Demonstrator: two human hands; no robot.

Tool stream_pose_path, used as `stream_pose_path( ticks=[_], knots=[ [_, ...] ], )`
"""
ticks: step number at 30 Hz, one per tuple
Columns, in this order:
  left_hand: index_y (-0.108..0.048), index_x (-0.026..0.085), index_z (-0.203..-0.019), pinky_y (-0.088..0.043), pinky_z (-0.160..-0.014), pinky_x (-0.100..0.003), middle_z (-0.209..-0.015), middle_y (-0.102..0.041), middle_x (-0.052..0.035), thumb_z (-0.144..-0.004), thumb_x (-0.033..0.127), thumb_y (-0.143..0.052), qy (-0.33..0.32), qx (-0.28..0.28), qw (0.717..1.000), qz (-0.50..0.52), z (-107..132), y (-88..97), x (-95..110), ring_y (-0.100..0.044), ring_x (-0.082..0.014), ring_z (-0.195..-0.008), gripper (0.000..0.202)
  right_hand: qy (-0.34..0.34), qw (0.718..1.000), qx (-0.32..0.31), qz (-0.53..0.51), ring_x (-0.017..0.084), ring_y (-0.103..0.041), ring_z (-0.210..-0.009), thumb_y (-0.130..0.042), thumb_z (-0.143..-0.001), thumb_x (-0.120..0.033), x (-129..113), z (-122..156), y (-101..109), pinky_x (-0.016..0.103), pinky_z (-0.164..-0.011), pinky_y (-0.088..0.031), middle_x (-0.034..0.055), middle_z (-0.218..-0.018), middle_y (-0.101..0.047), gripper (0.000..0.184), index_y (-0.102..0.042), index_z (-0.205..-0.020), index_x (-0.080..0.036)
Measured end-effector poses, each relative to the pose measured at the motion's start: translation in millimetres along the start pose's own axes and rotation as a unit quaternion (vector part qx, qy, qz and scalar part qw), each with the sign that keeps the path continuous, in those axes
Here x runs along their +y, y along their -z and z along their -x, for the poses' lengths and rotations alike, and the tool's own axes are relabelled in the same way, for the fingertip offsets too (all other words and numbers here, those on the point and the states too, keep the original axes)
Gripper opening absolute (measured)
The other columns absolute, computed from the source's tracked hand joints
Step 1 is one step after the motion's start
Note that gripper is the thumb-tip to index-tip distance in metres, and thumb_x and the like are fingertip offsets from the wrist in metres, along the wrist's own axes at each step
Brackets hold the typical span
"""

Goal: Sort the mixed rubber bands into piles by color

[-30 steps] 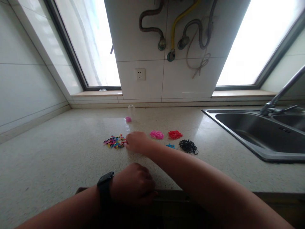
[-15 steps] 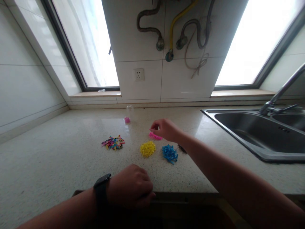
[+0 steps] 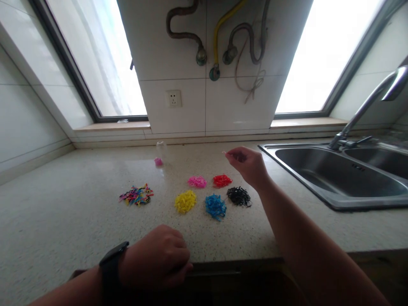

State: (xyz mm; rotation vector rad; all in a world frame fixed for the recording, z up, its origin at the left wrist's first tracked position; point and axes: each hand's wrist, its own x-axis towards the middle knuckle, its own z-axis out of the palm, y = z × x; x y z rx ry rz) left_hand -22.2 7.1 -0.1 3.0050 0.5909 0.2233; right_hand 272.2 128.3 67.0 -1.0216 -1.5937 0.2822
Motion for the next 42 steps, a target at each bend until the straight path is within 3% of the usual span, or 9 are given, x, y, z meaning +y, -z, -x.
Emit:
stream_pose_path(
  ticks=[9,25,33,39,42],
  knots=[
    [-0.047,0.020,-0.069,-0.027,-0.054,-0.033,-0.063,-0.059,0.0006,-0.093,0.027,-0.050,0.005,-0.004,1.000,-0.001,1,-1.1,0,-0.050,-0.0138,-0.058,0.025,0.087,0.996,-0.002,0.035,0.010,-0.043,-0.054,-0.067,-0.082,-0.032,-14,11,-2,0.026,-0.053,-0.039,-0.0025,-0.064,-0.057,0.011,-0.070,-0.083,-0.021],
    [-0.044,0.020,-0.068,-0.028,-0.055,-0.034,-0.064,-0.059,0.0016,-0.094,0.029,-0.049,0.014,-0.012,1.000,-0.007,0,-0.4,1,-0.049,-0.0140,-0.058,0.027,0.122,0.989,-0.030,0.081,0.010,-0.046,-0.055,-0.063,-0.086,-0.033,-20,17,-10,0.026,-0.056,-0.041,-0.0026,-0.065,-0.058,0.011,-0.067,-0.084,-0.023],
    [-0.047,0.020,-0.070,-0.032,-0.056,-0.033,-0.064,-0.060,0.0020,-0.094,0.029,-0.049,0.006,-0.009,1.000,-0.008,-2,-2.3,0,-0.051,-0.0134,-0.058,0.026,0.108,0.968,-0.143,0.174,0.009,-0.054,-0.063,-0.061,-0.089,-0.033,2,10,-40,0.024,-0.065,-0.038,-0.0028,-0.072,-0.065,0.014,-0.069,-0.090,-0.022],
    [-0.047,0.020,-0.068,-0.032,-0.055,-0.034,-0.063,-0.061,0.0020,-0.092,0.029,-0.051,0.007,0.008,1.000,-0.021,-2,-2.6,-1,-0.053,-0.0133,-0.057,0.026,0.057,0.912,-0.273,0.301,0.013,-0.062,-0.070,-0.060,-0.090,-0.037,17,5,-67,0.024,-0.060,-0.033,-0.0006,-0.081,-0.073,0.017,-0.072,-0.093,-0.025],
    [-0.047,0.020,-0.067,-0.031,-0.054,-0.035,-0.061,-0.060,0.0023,-0.090,0.029,-0.053,0.006,0.014,1.000,-0.022,-1,-2.8,0,-0.052,-0.0129,-0.055,0.025,0.048,0.887,-0.307,0.343,0.017,-0.066,-0.079,-0.060,-0.089,-0.037,21,3,-75,0.025,-0.062,-0.036,0.0011,-0.089,-0.075,0.018,-0.073,-0.096,-0.026]
  ],
)
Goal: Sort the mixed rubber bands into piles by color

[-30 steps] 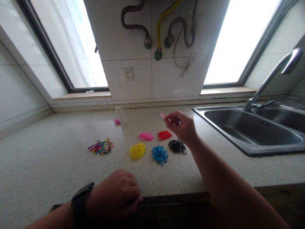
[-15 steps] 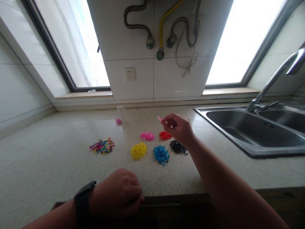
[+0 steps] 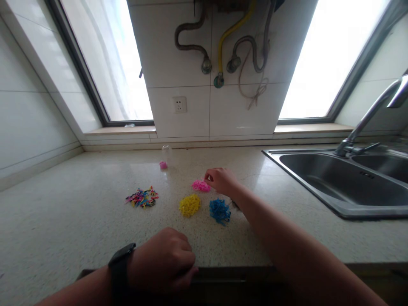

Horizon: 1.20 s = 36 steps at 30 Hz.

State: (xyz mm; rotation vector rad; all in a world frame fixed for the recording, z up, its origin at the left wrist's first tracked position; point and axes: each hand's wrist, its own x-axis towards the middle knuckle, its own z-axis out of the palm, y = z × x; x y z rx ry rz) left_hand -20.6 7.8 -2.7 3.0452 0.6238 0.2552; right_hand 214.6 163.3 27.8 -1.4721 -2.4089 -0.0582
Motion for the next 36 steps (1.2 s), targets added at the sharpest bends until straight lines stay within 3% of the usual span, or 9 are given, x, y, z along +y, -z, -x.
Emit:
stream_pose_path(
  ticks=[5,9,15,21,24,28,36],
  knots=[
    [-0.048,0.020,-0.066,-0.030,-0.053,-0.035,-0.060,-0.060,0.0023,-0.089,0.028,-0.055,-0.004,0.007,1.000,0.004,0,0.3,0,-0.052,-0.0128,-0.055,0.025,-0.002,1.000,-0.019,0.023,0.019,-0.068,-0.088,-0.058,-0.091,-0.039,-4,-5,-5,0.026,-0.068,-0.041,0.0029,-0.098,-0.076,0.022,-0.074,-0.100,-0.027],
    [-0.048,0.020,-0.066,-0.031,-0.053,-0.034,-0.061,-0.061,0.0021,-0.088,0.028,-0.056,0.002,0.007,1.000,0.004,0,0.1,0,-0.053,-0.0130,-0.056,0.025,-0.009,1.000,-0.014,0.004,0.019,-0.068,-0.085,-0.057,-0.092,-0.041,1,-6,-3,0.026,-0.067,-0.041,0.0017,-0.094,-0.077,0.023,-0.074,-0.100,-0.028],
    [-0.047,0.020,-0.066,-0.031,-0.054,-0.034,-0.060,-0.059,0.0027,-0.090,0.029,-0.053,-0.001,0.004,1.000,0.008,-1,0.3,-1,-0.051,-0.0122,-0.055,0.026,-0.087,0.989,0.118,-0.016,0.019,-0.067,-0.076,-0.052,-0.093,-0.042,32,5,16,0.028,-0.063,-0.039,0.0006,-0.087,-0.076,0.026,-0.074,-0.098,-0.029],
    [-0.047,0.020,-0.067,-0.032,-0.054,-0.034,-0.061,-0.059,0.0030,-0.091,0.029,-0.053,-0.002,0.000,1.000,0.005,1,2.2,0,-0.050,-0.0118,-0.055,0.026,-0.192,0.957,0.217,-0.027,0.021,-0.065,-0.076,-0.052,-0.089,-0.042,90,15,26,0.029,-0.064,-0.039,0.0046,-0.085,-0.075,0.028,-0.075,-0.093,-0.026],
    [-0.047,0.020,-0.067,-0.031,-0.054,-0.034,-0.061,-0.059,0.0026,-0.091,0.029,-0.053,-0.003,0.002,1.000,0.003,2,1.5,-1,-0.050,-0.0121,-0.056,0.026,-0.241,0.950,0.194,-0.051,0.021,-0.065,-0.076,-0.053,-0.087,-0.042,124,19,14,0.029,-0.063,-0.040,0.0076,-0.084,-0.075,0.030,-0.077,-0.091,-0.023],
    [-0.045,0.020,-0.066,-0.029,-0.053,-0.034,-0.061,-0.059,0.0024,-0.090,0.029,-0.053,-0.004,0.007,1.000,0.002,2,0.1,-1,-0.049,-0.0121,-0.055,0.027,-0.246,0.962,0.063,-0.103,0.020,-0.065,-0.073,-0.057,-0.084,-0.041,157,23,-12,0.028,-0.062,-0.042,0.0067,-0.082,-0.076,0.029,-0.078,-0.091,-0.022],
    [-0.048,0.020,-0.065,-0.031,-0.053,-0.032,-0.060,-0.060,0.0014,-0.091,0.028,-0.052,-0.012,0.013,1.000,0.008,1,3.0,-1,-0.050,-0.0121,-0.054,0.027,-0.235,0.965,0.058,-0.097,0.022,-0.067,-0.083,-0.057,-0.084,-0.046,167,24,-25,0.029,-0.070,-0.046,0.0069,-0.094,-0.077,0.033,-0.079,-0.097,-0.025]
  ],
)
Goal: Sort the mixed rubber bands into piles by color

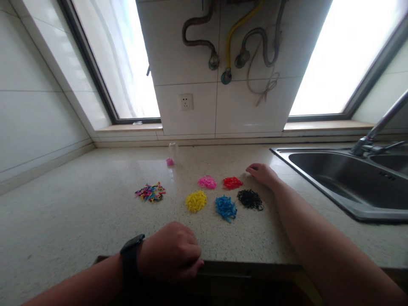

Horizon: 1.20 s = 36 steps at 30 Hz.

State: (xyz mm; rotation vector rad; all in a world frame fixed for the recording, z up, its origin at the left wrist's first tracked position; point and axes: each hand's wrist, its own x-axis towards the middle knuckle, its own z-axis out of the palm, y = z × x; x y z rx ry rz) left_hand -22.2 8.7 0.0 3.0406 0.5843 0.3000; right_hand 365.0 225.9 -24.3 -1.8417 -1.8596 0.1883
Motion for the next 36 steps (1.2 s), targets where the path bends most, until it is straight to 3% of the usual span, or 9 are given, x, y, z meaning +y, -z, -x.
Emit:
stream_pose_path(
  ticks=[8,13,18,21,24,27,30,36],
  knots=[
    [-0.051,0.020,-0.067,-0.037,-0.054,-0.031,-0.060,-0.059,0.0008,-0.092,0.029,-0.053,-0.006,-0.010,1.000,0.029,1,4.0,0,-0.052,-0.0133,-0.055,0.027,0.003,1.000,0.001,-0.007,0.022,-0.067,-0.083,-0.056,-0.085,-0.047,4,-2,-2,0.030,-0.070,-0.046,0.0067,-0.094,-0.077,0.034,-0.079,-0.097,-0.024],
    [-0.051,0.020,-0.068,-0.037,-0.057,-0.030,-0.063,-0.057,0.0001,-0.097,0.031,-0.049,0.007,-0.018,0.997,0.076,4,22.1,-14,-0.052,-0.0132,-0.060,0.031,-0.007,1.000,-0.002,-0.024,0.020,-0.065,-0.074,-0.057,-0.084,-0.046,1,-1,1,0.029,-0.065,-0.043,0.0055,-0.082,-0.075,0.033,-0.079,-0.095,-0.023],
    [-0.053,0.017,-0.071,-0.038,-0.062,-0.027,-0.066,-0.054,0.0005,-0.102,0.031,-0.042,0.149,0.058,0.983,0.094,19,50.1,-52,-0.048,-0.0115,-0.062,0.036,-0.016,1.000,-0.009,-0.018,0.020,-0.065,-0.074,-0.056,-0.084,-0.047,1,-2,1,0.029,-0.063,-0.042,0.0054,-0.083,-0.075,0.035,-0.079,-0.098,-0.024],
    [-0.056,0.016,-0.076,-0.039,-0.062,-0.025,-0.069,-0.056,0.0002,-0.103,0.036,-0.040,0.257,0.147,0.950,0.098,40,58.9,-85,-0.050,-0.0119,-0.065,0.037,-0.015,1.000,-0.008,-0.014,0.020,-0.065,-0.075,-0.056,-0.084,-0.048,3,-5,-1,0.029,-0.064,-0.042,0.0055,-0.086,-0.075,0.036,-0.079,-0.099,-0.024],
    [-0.061,0.017,-0.082,-0.040,-0.062,-0.026,-0.072,-0.059,-0.0007,-0.100,0.042,-0.043,0.340,0.194,0.919,0.037,71,59.6,-122,-0.052,-0.0139,-0.066,0.036,-0.009,1.000,-0.007,-0.013,0.020,-0.065,-0.075,-0.057,-0.084,-0.048,5,-7,-2,0.029,-0.064,-0.043,0.0060,-0.085,-0.075,0.036,-0.079,-0.098,-0.024],
    [-0.066,0.017,-0.099,-0.042,-0.065,-0.027,-0.082,-0.066,-0.0025,-0.096,0.047,-0.047,0.411,0.202,0.889,-0.030,103,54.2,-155,-0.054,-0.0156,-0.067,0.035,-0.005,1.000,-0.007,-0.014,0.021,-0.065,-0.076,-0.057,-0.084,-0.048,4,-6,-2,0.029,-0.064,-0.043,0.0061,-0.085,-0.076,0.035,-0.079,-0.097,-0.024],
    [-0.068,0.018,-0.107,-0.045,-0.071,-0.029,-0.096,-0.069,-0.0056,-0.094,0.048,-0.047,0.426,0.170,0.887,-0.046,122,45.3,-176,-0.055,-0.0163,-0.069,0.039,-0.010,1.000,-0.001,-0.007,0.021,-0.065,-0.075,-0.057,-0.084,-0.048,2,-4,-1,0.029,-0.064,-0.043,0.0059,-0.087,-0.076,0.035,-0.079,-0.098,-0.025],
    [-0.073,0.020,-0.103,-0.047,-0.079,-0.031,-0.103,-0.070,-0.0074,-0.092,0.052,-0.048,0.423,0.130,0.896,-0.029,125,33.2,-184,-0.060,-0.0188,-0.077,0.042,-0.001,1.000,0.003,-0.013,0.020,-0.065,-0.074,-0.058,-0.083,-0.047,3,-4,-1,0.029,-0.062,-0.042,0.0060,-0.085,-0.076,0.034,-0.080,-0.096,-0.025]
  ],
)
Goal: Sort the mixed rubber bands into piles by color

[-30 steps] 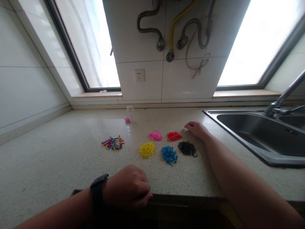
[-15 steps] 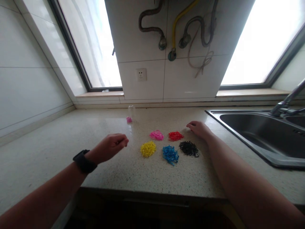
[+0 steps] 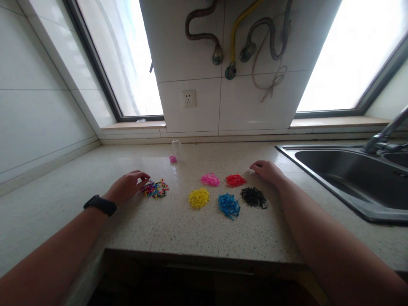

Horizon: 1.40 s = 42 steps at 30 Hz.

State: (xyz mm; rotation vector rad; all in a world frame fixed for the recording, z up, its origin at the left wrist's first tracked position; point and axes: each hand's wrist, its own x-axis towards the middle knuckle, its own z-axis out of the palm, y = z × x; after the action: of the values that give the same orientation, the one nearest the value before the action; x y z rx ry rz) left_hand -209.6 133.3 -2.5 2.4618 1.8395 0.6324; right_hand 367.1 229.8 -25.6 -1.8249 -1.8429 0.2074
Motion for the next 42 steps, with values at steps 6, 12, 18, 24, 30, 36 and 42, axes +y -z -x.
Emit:
stream_pose_path(
  ticks=[6,12,18,24,30,36,42],
  knots=[
    [-0.075,0.022,-0.099,-0.047,-0.076,-0.029,-0.101,-0.070,-0.0067,-0.091,0.051,-0.050,-0.006,-0.021,1.000,-0.006,1,-2.0,-1,-0.060,-0.0183,-0.077,0.039,-0.002,1.000,-0.008,0.005,0.021,-0.065,-0.076,-0.057,-0.084,-0.047,1,-1,-1,0.030,-0.064,-0.043,0.0063,-0.088,-0.076,0.034,-0.079,-0.097,-0.024],
    [-0.075,0.022,-0.097,-0.046,-0.075,-0.028,-0.101,-0.070,-0.0057,-0.092,0.049,-0.051,-0.010,-0.024,1.000,-0.013,2,-1.7,3,-0.061,-0.0179,-0.076,0.036,-0.003,1.000,-0.006,0.007,0.021,-0.066,-0.078,-0.057,-0.084,-0.048,2,-3,-2,0.029,-0.067,-0.045,0.0067,-0.090,-0.076,0.035,-0.079,-0.098,-0.025],
    [-0.074,0.021,-0.097,-0.046,-0.075,-0.029,-0.099,-0.071,-0.0064,-0.092,0.051,-0.050,-0.007,-0.013,1.000,-0.014,1,-1.3,4,-0.062,-0.0196,-0.079,0.038,-0.003,1.000,0.002,0.003,0.021,-0.066,-0.076,-0.058,-0.083,-0.047,2,-1,-2,0.029,-0.064,-0.044,0.0061,-0.087,-0.076,0.034,-0.079,-0.097,-0.025],
    [-0.072,0.019,-0.098,-0.045,-0.072,-0.029,-0.095,-0.071,-0.0058,-0.093,0.048,-0.049,-0.017,0.016,1.000,-0.001,-1,-0.5,11,-0.058,-0.0171,-0.072,0.038,0.000,1.000,0.001,-0.001,0.021,-0.066,-0.076,-0.059,-0.084,-0.046,-1,0,0,0.029,-0.065,-0.044,0.0060,-0.086,-0.076,0.032,-0.079,-0.095,-0.024],
    [-0.070,0.018,-0.099,-0.045,-0.066,-0.028,-0.090,-0.071,-0.0050,-0.094,0.046,-0.051,-0.021,0.034,0.997,0.068,-3,1.7,44,-0.056,-0.0155,-0.068,0.034,-0.010,1.000,-0.012,0.002,0.021,-0.066,-0.080,-0.057,-0.084,-0.047,-4,1,3,0.029,-0.067,-0.045,0.0059,-0.089,-0.076,0.033,-0.078,-0.096,-0.025],
    [-0.068,0.016,-0.100,-0.045,-0.065,-0.028,-0.087,-0.069,-0.0049,-0.095,0.044,-0.055,-0.028,0.018,0.987,0.157,1,0.9,90,-0.058,-0.0156,-0.071,0.032,-0.015,1.000,-0.014,0.005,0.022,-0.066,-0.080,-0.057,-0.084,-0.046,-4,1,2,0.030,-0.067,-0.044,0.0059,-0.091,-0.076,0.033,-0.078,-0.097,-0.025],
    [-0.067,0.016,-0.099,-0.045,-0.063,-0.027,-0.083,-0.066,-0.0032,-0.095,0.046,-0.054,-0.016,-0.024,0.973,0.231,11,-1.3,134,-0.056,-0.0146,-0.071,0.033,-0.007,1.000,-0.013,0.012,0.021,-0.066,-0.077,-0.057,-0.084,-0.047,-2,-1,0,0.029,-0.066,-0.044,0.0059,-0.088,-0.076,0.034,-0.079,-0.096,-0.025]
  ],
)
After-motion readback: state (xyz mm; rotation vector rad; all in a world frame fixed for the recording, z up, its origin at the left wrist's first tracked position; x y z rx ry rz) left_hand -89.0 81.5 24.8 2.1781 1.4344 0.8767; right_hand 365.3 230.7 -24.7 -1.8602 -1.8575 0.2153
